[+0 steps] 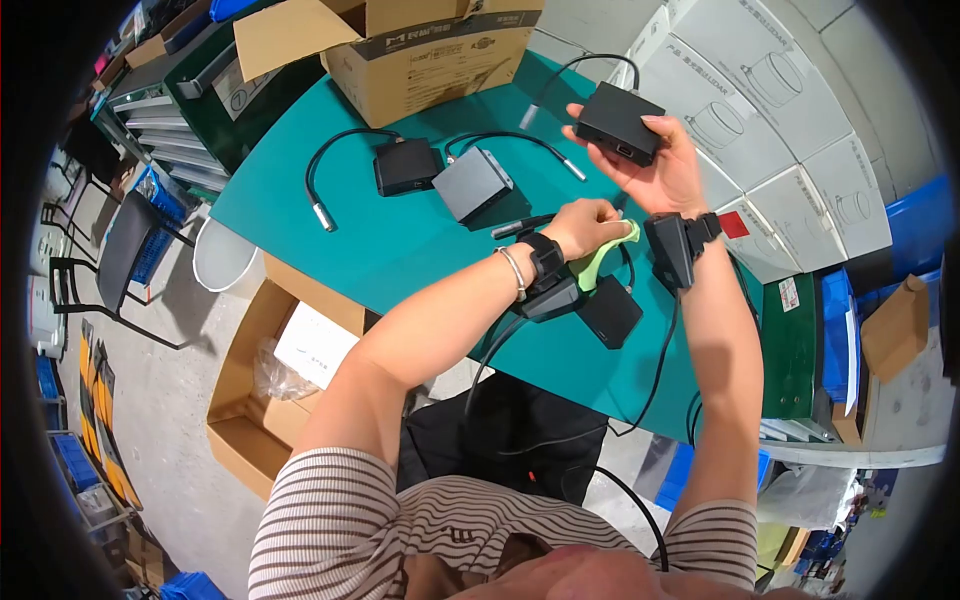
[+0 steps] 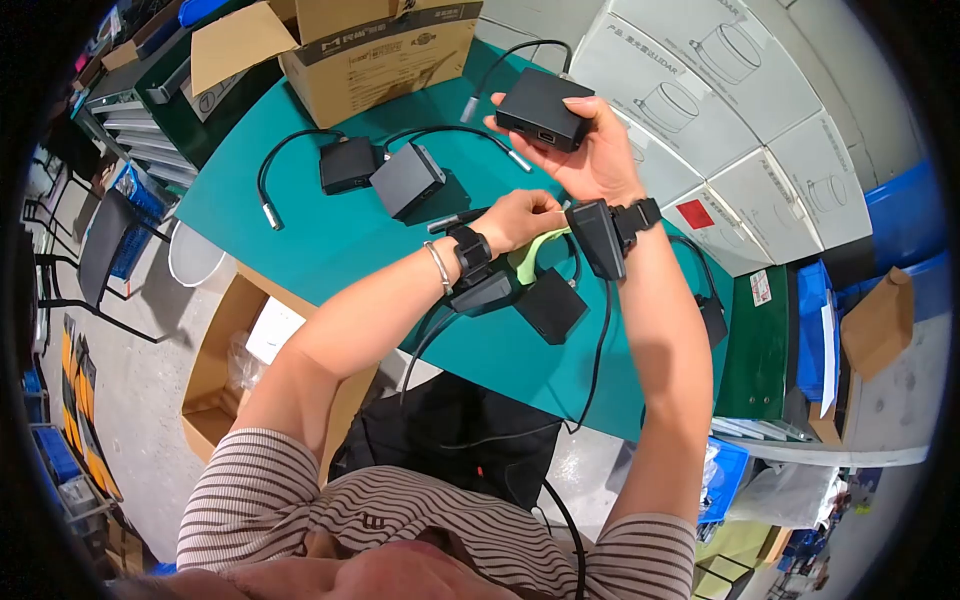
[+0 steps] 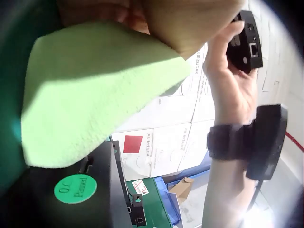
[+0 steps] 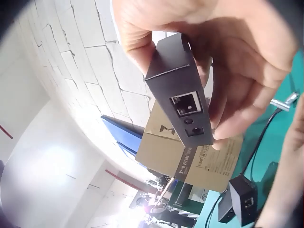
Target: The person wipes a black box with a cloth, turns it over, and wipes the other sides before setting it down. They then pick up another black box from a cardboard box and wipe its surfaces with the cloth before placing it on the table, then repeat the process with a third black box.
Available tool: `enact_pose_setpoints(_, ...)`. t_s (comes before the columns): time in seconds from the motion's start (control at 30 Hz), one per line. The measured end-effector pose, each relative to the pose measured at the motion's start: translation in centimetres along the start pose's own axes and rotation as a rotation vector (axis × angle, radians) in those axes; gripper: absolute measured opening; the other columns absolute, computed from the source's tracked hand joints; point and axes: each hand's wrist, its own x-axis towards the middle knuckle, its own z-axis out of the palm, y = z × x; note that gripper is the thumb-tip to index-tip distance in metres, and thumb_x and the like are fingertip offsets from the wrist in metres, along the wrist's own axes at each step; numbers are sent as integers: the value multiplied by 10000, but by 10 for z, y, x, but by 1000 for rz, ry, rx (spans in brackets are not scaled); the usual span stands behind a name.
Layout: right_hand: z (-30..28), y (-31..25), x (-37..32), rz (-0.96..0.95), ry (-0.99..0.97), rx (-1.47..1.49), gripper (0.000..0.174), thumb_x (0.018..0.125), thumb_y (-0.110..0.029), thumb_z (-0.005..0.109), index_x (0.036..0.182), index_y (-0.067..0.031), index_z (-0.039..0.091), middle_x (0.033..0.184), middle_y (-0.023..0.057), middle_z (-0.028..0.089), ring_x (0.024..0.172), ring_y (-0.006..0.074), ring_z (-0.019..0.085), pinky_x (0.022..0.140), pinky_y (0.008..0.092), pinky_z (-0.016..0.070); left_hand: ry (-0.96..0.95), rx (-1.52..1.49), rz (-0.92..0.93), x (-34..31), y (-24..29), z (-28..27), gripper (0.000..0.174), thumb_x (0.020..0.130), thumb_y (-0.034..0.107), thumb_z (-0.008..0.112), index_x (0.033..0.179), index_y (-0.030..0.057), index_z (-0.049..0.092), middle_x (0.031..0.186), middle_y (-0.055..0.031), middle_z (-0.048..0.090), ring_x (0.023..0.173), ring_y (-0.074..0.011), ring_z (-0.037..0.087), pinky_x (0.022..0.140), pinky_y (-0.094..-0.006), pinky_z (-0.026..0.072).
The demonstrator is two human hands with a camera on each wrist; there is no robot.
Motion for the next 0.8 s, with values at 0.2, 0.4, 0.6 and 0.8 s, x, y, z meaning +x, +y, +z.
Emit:
enact_pose_setpoints(0.2, -27, 32, 31, 158, -27, 120, 561, 867, -207, 465, 1344, 70, 361, 1350, 308, 426, 1226, 460, 458, 943, 400, 516, 43, 220, -49, -4, 10, -2, 380, 808, 345, 696, 929, -13, 661, 862, -148, 686, 809, -240, 660, 711, -346, 499)
enact_pose_setpoints(0.4, -51, 43, 37, 341, 235, -17, 437, 903, -213, 490, 1252, 49, 456, 1251, 285, 510, 1166, 456, 520, 868, 375, 562, 73, 347, 87, 3, -7, 5, 289, 814, 291, 645, 921, 23, 655, 911, -194, 675, 868, -361, 640, 776, -420, 501)
enact_pose_setpoints(0.6, -57, 55, 47, 399, 298, -91, 374, 895, -258, 614, 1126, 12, 495, 1108, 226, 589, 990, 388, 639, 754, 344, 601, 63, 529, 200, 5, -8, 6, 227, 848, 273, 588, 874, 50, 623, 896, -177, 666, 880, -348, 636, 757, -423, 499)
enact_pose_setpoints(0.8, -65, 64, 48, 306, 367, -308, 436, 877, -199, 669, 1156, 64, 462, 1081, 186, 605, 942, 271, 666, 777, 311, 594, 51, 565, 226, 13, -20, 6, 168, 839, 192, 576, 967, 82, 584, 927, -127, 663, 874, -316, 640, 761, -392, 511)
